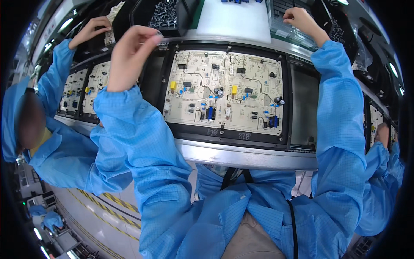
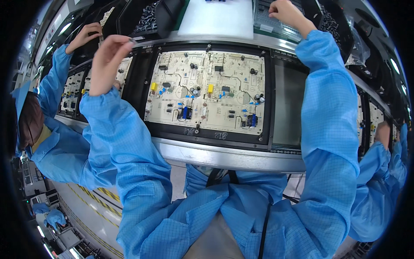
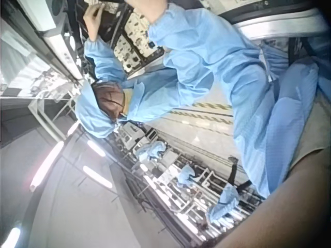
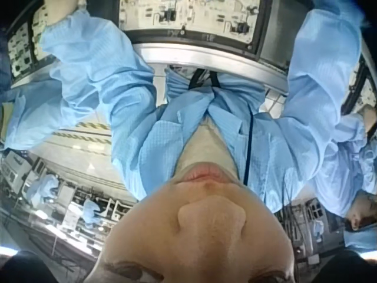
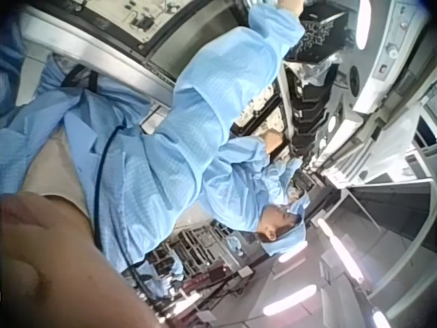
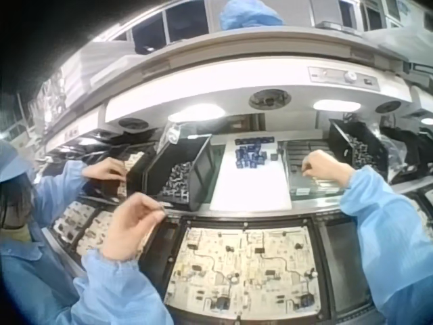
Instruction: Placing electronic components onto printed circuit boards on an assembly line.
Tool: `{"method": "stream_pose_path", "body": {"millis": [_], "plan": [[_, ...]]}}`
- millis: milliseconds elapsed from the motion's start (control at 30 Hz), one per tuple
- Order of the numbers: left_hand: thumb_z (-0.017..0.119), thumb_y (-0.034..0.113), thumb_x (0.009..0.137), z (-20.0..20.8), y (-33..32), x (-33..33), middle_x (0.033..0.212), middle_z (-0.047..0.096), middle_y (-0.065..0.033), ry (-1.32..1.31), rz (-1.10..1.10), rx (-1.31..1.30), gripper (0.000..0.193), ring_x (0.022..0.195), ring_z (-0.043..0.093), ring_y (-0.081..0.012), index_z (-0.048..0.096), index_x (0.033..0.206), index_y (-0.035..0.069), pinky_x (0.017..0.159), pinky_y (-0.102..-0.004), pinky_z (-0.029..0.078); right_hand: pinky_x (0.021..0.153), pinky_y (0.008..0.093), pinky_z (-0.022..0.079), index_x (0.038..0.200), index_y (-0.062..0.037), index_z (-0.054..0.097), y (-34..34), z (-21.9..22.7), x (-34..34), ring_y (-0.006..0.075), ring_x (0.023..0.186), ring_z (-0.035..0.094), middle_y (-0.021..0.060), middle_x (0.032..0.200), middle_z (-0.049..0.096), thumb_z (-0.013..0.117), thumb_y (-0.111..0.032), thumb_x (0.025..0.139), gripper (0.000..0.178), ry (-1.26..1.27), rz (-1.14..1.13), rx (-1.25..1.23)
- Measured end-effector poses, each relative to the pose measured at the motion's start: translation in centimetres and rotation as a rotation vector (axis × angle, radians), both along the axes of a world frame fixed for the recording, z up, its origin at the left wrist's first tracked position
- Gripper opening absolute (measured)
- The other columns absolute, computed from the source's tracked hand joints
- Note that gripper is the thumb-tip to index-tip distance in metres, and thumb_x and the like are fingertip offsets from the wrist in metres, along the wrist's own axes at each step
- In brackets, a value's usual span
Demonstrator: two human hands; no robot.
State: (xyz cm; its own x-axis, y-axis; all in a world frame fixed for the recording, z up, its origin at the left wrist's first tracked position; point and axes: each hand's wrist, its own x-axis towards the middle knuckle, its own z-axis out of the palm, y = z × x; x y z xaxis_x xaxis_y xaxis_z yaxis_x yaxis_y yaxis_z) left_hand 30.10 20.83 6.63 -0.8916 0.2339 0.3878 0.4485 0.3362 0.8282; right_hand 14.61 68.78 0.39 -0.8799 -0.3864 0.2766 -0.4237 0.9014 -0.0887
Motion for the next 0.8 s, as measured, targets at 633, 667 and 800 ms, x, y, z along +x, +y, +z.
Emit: {"method": "stream_pose_path", "body": {"millis": [633, 667, 800], "plan": [[0.054, 0.016, 0.096, -0.6, -3.6, 0.2, 0.097, 0.048, -0.0047, -0.109, -0.485, 1.166, 0.026, 0.088, 0.045, -0.0141, 0.049, 0.119, 0.005, 0.081, -0.0268, 0.040, 0.079, 0.0410, 0.050, 0.094, 0.0001, 0.067, -4.3, 4.1, -4.0, 0.0367, 0.085, 0.063, 0.0215, 0.089, 0.066, 0.065, -0.024, 0.078, 0.029, -0.013, -0.225, 0.003], [0.055, 0.016, 0.096, -0.5, -3.3, 0.4, 0.095, 0.047, -0.0041, -0.152, -0.530, 1.263, 0.024, 0.086, 0.044, -0.0143, 0.050, 0.117, 0.007, 0.080, -0.0269, 0.040, 0.079, 0.0410, 0.050, 0.094, 0.0001, 0.067, -3.5, 3.4, -4.6, 0.0367, 0.085, 0.063, 0.0215, 0.089, 0.066, 0.065, -0.024, 0.078, 0.029, -0.013, -0.220, 0.002], [0.057, 0.016, 0.094, -0.4, -1.6, -0.4, 0.095, 0.048, -0.0033, -0.225, -0.712, 1.404, 0.024, 0.085, 0.044, -0.0138, 0.052, 0.117, 0.011, 0.079, -0.0272, 0.039, 0.078, 0.0421, 0.050, 0.097, 0.0000, 0.067, 4.7, -0.7, -9.8, 0.0372, 0.089, 0.063, 0.0233, 0.092, 0.066, 0.064, -0.021, 0.076, 0.030, 0.257, 0.385, -0.311]]}}
